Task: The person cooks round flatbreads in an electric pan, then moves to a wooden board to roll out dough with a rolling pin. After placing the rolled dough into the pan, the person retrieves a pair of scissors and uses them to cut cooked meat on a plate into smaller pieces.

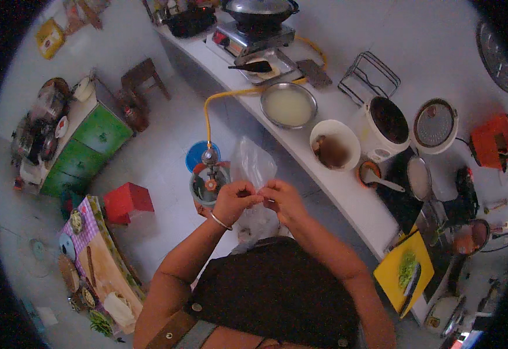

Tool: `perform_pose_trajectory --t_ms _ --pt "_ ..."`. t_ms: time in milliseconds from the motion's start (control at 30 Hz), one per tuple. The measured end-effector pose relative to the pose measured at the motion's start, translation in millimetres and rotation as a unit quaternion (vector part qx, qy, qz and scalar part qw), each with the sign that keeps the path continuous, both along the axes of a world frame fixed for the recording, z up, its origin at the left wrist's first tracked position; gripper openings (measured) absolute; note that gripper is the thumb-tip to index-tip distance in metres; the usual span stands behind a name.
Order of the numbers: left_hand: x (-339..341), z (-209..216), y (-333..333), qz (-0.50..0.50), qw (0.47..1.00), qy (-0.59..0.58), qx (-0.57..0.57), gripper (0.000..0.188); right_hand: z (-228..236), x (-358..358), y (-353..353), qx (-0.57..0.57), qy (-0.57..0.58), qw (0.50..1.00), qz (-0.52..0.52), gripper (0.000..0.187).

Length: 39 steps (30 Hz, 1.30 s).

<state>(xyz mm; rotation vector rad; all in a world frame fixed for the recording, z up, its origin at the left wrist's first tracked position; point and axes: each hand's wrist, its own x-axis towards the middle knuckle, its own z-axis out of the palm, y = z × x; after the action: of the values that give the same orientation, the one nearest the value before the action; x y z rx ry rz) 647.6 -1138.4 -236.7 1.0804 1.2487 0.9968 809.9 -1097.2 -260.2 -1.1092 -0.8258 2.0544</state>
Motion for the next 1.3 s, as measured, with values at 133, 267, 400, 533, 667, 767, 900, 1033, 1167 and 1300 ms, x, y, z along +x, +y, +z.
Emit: perform_pose_trajectory --t_ms 133,267,400,533,667,767,900,1033,1167,1300 --pt "16 -2 25 0.017 0.999 0.027 0.030 0.011 -3 18 25 -0.041 0.074 0.996 -0.017 0.010" --pt "31 -11 52 0.103 0.994 -0.040 0.014 0.013 -1 39 60 -0.016 0.107 0.994 -0.005 0.012" --pt "50 6 80 0.187 0.965 -0.183 -0.033 0.016 -3 60 97 -0.042 0.246 0.967 -0.043 0.009" --pt "20 -28 97 0.151 0.945 -0.278 0.085 0.008 15 82 142 -0.168 0.341 0.922 -0.079 0.009" --pt "27 17 127 0.187 0.927 -0.324 0.024 0.009 4 97 195 -0.134 0.328 0.933 -0.063 0.012" --pt "23 27 157 0.260 0.956 0.102 0.092 0.011 27 86 211 -0.004 0.205 0.977 0.058 0.010" --pt "-27 42 238 0.412 0.901 -0.083 0.108 0.007 29 65 233 0.331 -0.058 0.923 0.189 0.024" --pt "-131 -13 317 0.384 0.882 -0.267 0.051 0.012 87 60 287 0.162 -0.169 0.938 0.254 0.022" --pt "-133 -20 390 0.167 0.958 -0.230 0.026 0.028 77 94 391 -0.008 0.145 0.986 -0.081 0.017" --pt "-172 -75 449 0.221 0.964 0.136 0.050 0.052 113 86 455 0.104 0.073 0.972 -0.196 0.018"
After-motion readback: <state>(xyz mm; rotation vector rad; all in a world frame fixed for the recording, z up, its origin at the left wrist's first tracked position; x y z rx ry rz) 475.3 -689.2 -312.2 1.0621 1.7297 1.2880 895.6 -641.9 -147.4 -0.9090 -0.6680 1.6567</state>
